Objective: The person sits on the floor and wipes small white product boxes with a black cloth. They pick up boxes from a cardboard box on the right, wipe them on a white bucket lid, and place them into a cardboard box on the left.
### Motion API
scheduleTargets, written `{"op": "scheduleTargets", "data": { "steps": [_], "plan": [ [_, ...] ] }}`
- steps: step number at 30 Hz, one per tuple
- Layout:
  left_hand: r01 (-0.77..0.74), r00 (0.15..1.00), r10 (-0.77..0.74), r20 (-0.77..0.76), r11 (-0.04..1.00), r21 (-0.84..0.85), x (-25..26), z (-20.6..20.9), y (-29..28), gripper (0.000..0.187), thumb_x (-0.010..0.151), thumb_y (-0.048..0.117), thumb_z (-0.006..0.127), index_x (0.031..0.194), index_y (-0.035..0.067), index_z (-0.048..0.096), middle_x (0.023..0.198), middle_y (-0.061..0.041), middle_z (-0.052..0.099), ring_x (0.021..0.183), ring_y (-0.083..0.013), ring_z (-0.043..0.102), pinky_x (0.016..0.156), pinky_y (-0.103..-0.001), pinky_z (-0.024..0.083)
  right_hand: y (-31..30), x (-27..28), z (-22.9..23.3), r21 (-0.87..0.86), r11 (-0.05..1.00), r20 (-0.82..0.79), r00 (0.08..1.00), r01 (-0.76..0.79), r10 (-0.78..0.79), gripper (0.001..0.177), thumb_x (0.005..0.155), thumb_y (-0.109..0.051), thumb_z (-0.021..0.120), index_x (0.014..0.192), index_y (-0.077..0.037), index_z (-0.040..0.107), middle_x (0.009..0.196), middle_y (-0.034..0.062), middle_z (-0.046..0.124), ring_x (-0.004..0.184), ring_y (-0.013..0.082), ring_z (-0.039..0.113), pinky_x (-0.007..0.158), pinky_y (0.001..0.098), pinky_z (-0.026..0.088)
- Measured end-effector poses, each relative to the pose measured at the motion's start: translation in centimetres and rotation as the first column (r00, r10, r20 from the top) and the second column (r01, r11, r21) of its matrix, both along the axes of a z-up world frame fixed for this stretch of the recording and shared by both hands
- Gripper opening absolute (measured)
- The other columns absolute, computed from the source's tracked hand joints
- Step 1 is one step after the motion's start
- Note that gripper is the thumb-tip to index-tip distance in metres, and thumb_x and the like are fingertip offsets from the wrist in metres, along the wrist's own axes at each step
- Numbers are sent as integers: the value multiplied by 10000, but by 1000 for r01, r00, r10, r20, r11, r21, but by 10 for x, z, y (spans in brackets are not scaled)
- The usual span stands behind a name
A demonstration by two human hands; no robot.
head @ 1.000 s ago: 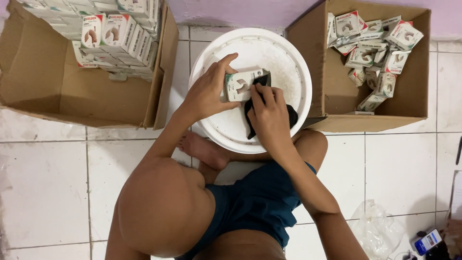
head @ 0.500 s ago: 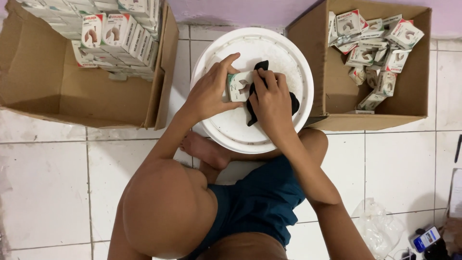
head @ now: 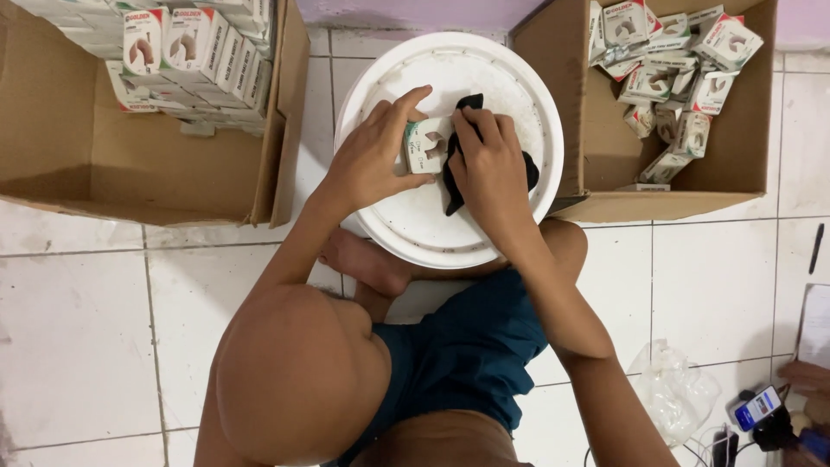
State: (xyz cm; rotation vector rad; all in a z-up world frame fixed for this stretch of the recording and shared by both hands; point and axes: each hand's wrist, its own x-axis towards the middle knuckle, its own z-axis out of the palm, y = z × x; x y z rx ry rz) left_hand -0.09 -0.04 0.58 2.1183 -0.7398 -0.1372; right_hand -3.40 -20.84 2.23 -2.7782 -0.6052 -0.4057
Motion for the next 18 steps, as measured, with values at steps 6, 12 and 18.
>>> {"op": "scheduleTargets", "data": {
  "steps": [6,12,18],
  "plan": [
    [22,999,-24,45,998,57,3,-5,-1,985,782,114,898,1556,87,290,1286,-154,606,1219,-353,535,1027,-499,471,-5,-33,19,45,996,-83,993,-76,79,349,861,11,683,1203,73,717,1084,187,653,1050,362,607,932,369,494],
    [66,993,-74,96,994,83,5,-9,-2,878,824,153,861,1535,37,359,1320,-181,578,1256,-351,508,1090,-476,416,-53,-39,28,39,952,-376,887,304,-268,248,1005,-423,672,1041,-225,816,787,123,729,774,357,725,601,400,575],
    [51,980,-86,180,980,194,5,-8,-18,1013,777,260,855,1604,70,300,1348,-136,511,1313,-309,405,1149,-480,286,-52,-9,37,44,983,-389,909,177,-146,405,941,-172,767,1291,24,709,1090,233,714,969,409,718,756,447,595]
  ]
}}
